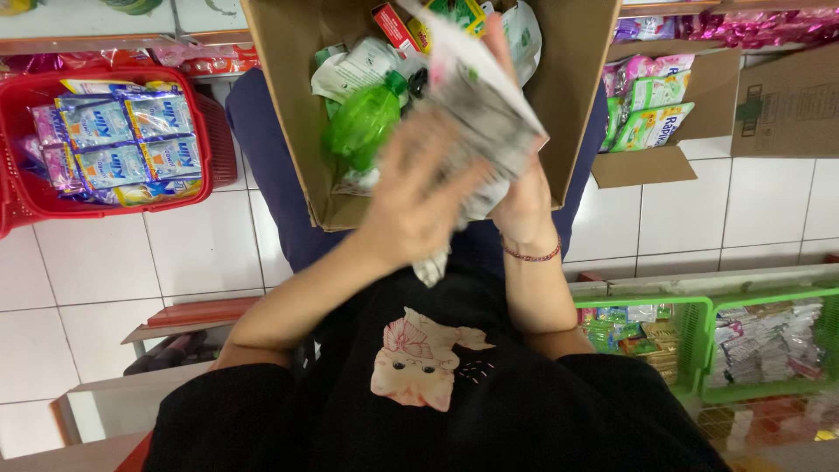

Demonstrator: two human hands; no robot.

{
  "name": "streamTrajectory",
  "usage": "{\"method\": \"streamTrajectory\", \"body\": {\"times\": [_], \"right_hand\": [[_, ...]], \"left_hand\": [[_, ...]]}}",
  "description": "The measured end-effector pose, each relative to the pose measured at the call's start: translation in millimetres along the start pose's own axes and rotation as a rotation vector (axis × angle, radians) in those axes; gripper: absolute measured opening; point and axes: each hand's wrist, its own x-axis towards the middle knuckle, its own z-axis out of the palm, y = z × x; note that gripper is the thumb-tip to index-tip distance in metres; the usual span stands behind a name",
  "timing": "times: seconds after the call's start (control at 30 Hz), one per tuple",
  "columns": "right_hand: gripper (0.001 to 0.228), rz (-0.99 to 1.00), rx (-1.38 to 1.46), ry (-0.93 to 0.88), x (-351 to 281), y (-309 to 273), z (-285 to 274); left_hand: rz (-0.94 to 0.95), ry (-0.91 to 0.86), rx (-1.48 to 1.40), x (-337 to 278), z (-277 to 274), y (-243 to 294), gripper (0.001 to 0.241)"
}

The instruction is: The person removes various soap refill sachets from a cardboard box, wipes each one with a cloth, and places them back inside the box while sitting on the floor of a store aisle.

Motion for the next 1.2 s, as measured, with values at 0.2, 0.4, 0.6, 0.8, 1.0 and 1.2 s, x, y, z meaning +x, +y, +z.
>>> {"method": "streamTrajectory", "body": {"times": [0.2,0.4,0.6,0.8,1.0,1.2], "right_hand": [[0.086,0.091,-0.172,-0.050,-5.6,-6.5,3.8],[0.082,0.032,0.078,-0.012,3.6,1.7,22.1],[0.069,0.003,0.334,0.015,6.7,-11.2,-6.3],[0.065,-0.215,0.255,0.185,12.8,-24.7,-29.4],[0.066,-0.387,0.158,0.165,7.3,-49.4,-40.8],[0.069,-0.394,0.115,0.152,-6.6,-72.3,-37.2]], "left_hand": [[-0.064,0.093,0.198,41.5,-20.7,-10.8,0.051],[-0.152,0.114,0.191,52.2,-17.4,-10.8,0.057],[0.161,-0.119,0.211,0.8,3.4,-12.8,0.045],[0.268,-0.204,0.398,-43.5,-4.7,-49.9,0.028],[0.061,-0.428,0.622,-25.9,-14.1,-74.4,0.046],[-0.258,-0.296,-0.435,29.8,-21.2,-30.9,0.081]]}}
